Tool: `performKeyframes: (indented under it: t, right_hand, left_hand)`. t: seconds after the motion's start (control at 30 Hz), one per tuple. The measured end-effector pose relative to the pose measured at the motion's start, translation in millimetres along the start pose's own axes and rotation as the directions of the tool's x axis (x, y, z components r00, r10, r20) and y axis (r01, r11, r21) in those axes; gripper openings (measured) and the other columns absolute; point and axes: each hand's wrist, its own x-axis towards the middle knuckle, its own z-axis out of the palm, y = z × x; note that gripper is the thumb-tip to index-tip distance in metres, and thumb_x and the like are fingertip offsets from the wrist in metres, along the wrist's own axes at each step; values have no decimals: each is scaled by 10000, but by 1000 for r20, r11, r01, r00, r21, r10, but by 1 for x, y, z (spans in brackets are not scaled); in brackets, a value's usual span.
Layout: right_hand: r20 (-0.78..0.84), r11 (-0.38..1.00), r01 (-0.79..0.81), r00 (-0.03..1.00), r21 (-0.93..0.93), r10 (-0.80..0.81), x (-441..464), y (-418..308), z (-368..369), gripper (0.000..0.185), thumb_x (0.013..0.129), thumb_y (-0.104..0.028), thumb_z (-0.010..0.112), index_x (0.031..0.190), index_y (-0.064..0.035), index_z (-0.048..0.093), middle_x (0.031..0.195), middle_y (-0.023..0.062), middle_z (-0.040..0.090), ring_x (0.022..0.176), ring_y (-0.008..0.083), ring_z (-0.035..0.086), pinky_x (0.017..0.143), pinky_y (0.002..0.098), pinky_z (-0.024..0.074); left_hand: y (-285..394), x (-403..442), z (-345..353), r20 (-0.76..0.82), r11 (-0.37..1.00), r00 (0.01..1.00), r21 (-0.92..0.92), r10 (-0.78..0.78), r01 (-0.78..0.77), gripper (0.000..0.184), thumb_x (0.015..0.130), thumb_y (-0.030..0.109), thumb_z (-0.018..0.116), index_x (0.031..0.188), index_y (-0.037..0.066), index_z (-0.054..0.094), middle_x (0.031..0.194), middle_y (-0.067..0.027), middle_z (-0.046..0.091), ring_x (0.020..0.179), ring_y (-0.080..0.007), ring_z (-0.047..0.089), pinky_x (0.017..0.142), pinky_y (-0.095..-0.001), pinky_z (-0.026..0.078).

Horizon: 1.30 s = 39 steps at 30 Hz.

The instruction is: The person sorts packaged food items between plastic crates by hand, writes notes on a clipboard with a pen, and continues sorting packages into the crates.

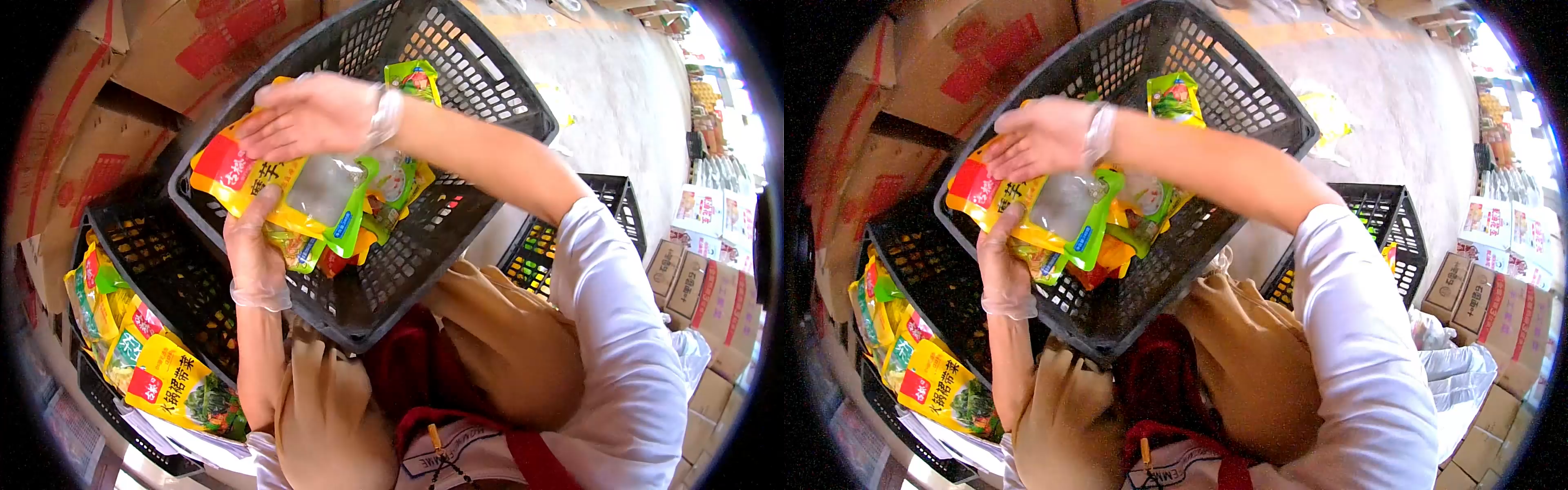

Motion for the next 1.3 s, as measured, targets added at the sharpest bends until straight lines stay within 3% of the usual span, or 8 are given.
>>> performKeyframes:
  t: [0.13,0.23,0.7,0.77,0.87,0.97,1.07,1.3]
  right_hand:
    - [-119,543,-255,955,-800,273,-60,-42,-75,478,894,-438,474,969,2,645,915,136,664,788,207,655,712,310,526]
    - [-788,-802,-340,567,-491,242,-84,-10,-165,350,781,-400,597,979,-122,676,875,72,672,799,228,635,691,371,508]
    - [-576,-654,-303,779,-693,249,-95,31,-216,315,764,-279,551,911,-21,656,884,125,665,767,245,653,676,308,523]
    - [-674,341,-667,729,-662,118,-125,16,-141,344,804,-320,527,865,-2,645,769,92,659,670,178,641,589,275,523]
    - [-639,517,-605,757,-606,138,-146,10,-102,405,836,-371,493,875,5,636,742,62,639,666,123,631,549,238,518]
    - [-639,352,-618,766,-703,69,-144,-6,-56,350,812,-331,520,833,2,626,699,87,628,643,165,643,551,257,527]
    - [90,-680,-187,932,-709,-350,-127,23,-20,169,739,-155,515,641,-20,544,550,124,537,516,276,592,462,380,471]
    - [344,-830,-257,819,-495,-459,-33,107,54,193,769,-101,495,940,-14,519,672,60,530,613,205,549,548,325,420]
  left_hand:
    - [12,-7,9,-25,993,998,-95,64,-66,370,795,65,611,1140,-13,503,1057,-94,595,936,-185,584,844,-317,461]
    - [13,-6,7,-16,984,999,-173,48,-50,413,791,92,612,1170,-11,487,1083,-107,590,960,-191,585,859,-315,462]
    - [4,3,11,-107,993,991,-71,83,-91,364,784,76,624,1122,-18,527,1045,-76,602,927,-183,589,821,-307,474]
    - [6,2,9,-96,997,995,-76,15,-22,338,765,5,634,1091,-12,549,1035,-99,617,905,-195,605,828,-310,476]
    - [-2,5,6,-101,993,991,-67,89,-96,347,757,4,648,1090,-9,550,1031,-85,617,898,-175,600,814,-297,472]
    - [-4,3,5,-83,990,989,-63,120,-125,356,754,11,660,1093,-4,552,1025,-66,618,888,-158,595,805,-285,465]
    - [-5,4,4,-111,988,982,45,152,-148,362,762,14,653,1109,8,549,1018,-52,622,886,-153,594,811,-281,460]
    - [-11,11,-9,-52,971,996,-234,-70,56,231,869,96,534,1089,27,549,1004,-63,617,858,-155,594,752,-292,488]
